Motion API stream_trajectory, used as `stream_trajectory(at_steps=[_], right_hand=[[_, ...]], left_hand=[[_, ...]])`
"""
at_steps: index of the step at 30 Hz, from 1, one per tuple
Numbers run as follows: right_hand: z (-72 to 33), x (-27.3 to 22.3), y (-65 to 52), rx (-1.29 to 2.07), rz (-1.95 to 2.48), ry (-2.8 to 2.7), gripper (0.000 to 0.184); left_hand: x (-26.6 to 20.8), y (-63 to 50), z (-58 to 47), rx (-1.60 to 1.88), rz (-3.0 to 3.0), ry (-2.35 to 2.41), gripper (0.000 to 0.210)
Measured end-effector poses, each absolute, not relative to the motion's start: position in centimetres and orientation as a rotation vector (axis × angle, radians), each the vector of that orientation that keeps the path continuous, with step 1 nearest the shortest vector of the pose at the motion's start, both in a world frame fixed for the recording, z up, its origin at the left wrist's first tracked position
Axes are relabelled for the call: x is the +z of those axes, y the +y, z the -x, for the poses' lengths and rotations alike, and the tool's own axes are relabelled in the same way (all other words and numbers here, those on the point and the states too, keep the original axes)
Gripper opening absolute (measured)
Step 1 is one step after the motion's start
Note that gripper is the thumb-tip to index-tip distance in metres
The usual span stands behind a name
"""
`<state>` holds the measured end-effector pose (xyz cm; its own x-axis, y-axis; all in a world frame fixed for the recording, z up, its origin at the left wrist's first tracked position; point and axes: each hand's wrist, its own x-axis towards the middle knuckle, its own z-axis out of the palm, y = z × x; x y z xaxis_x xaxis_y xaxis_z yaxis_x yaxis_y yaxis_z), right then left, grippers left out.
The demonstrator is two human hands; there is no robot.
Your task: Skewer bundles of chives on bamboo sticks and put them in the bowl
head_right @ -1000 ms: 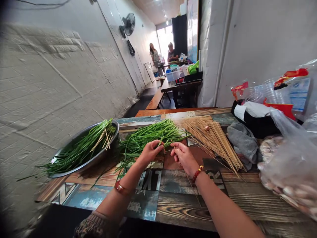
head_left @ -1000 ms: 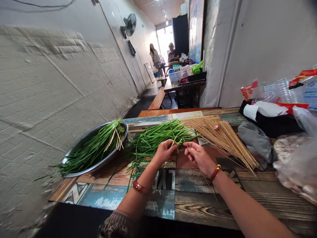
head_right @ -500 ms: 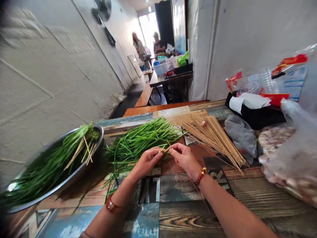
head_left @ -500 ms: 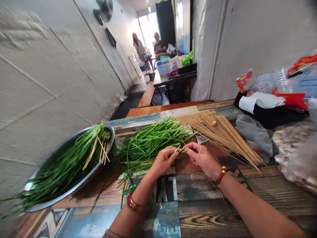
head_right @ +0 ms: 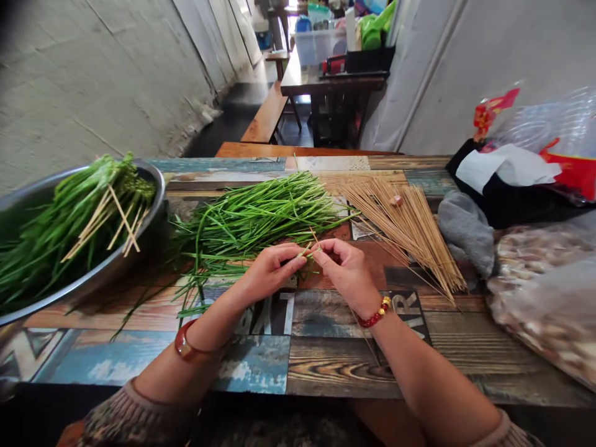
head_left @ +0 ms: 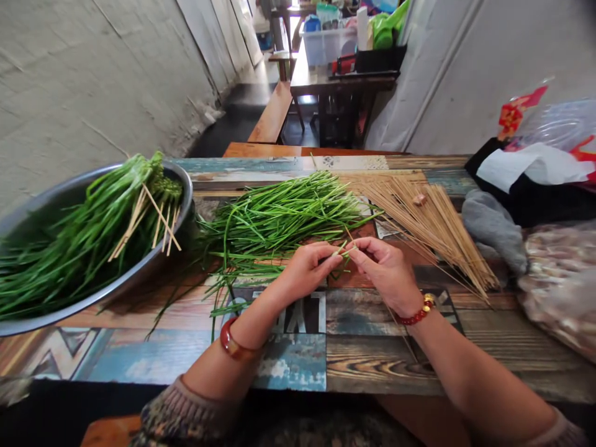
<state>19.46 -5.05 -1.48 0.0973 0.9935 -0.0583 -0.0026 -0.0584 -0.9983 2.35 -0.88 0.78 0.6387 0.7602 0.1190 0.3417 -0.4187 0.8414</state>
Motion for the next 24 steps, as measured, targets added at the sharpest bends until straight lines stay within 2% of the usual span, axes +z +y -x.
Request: stream_trajectory(at_steps=[8, 14, 20, 24], right_hand=[[-19.2, -1.4, -5.2, 1.193, 1.275, -1.151, 0.02], [-18.4, -2.1, -4.7, 1.014, 1.278, -1.347, 0.018], [-18.0, -2.4, -4.6, 0.907, 1.293, -1.42, 0.022], [-17.6, -2.1, -4.9, 0.901, 1.272, -1.408, 0.02]], left_hand=[[0.6, -1.2, -2.3, 0.537, -2.079, 0.864, 0.033], [0.7, -1.2, -1.9, 0.47, -2.217, 0.946, 0.035], [1.0, -1.3, -1.9, 0.812, -2.031, 0.974, 0.035], [0.7, -1.9, -2.6, 0.817, -1.964, 0.947, 0.037]])
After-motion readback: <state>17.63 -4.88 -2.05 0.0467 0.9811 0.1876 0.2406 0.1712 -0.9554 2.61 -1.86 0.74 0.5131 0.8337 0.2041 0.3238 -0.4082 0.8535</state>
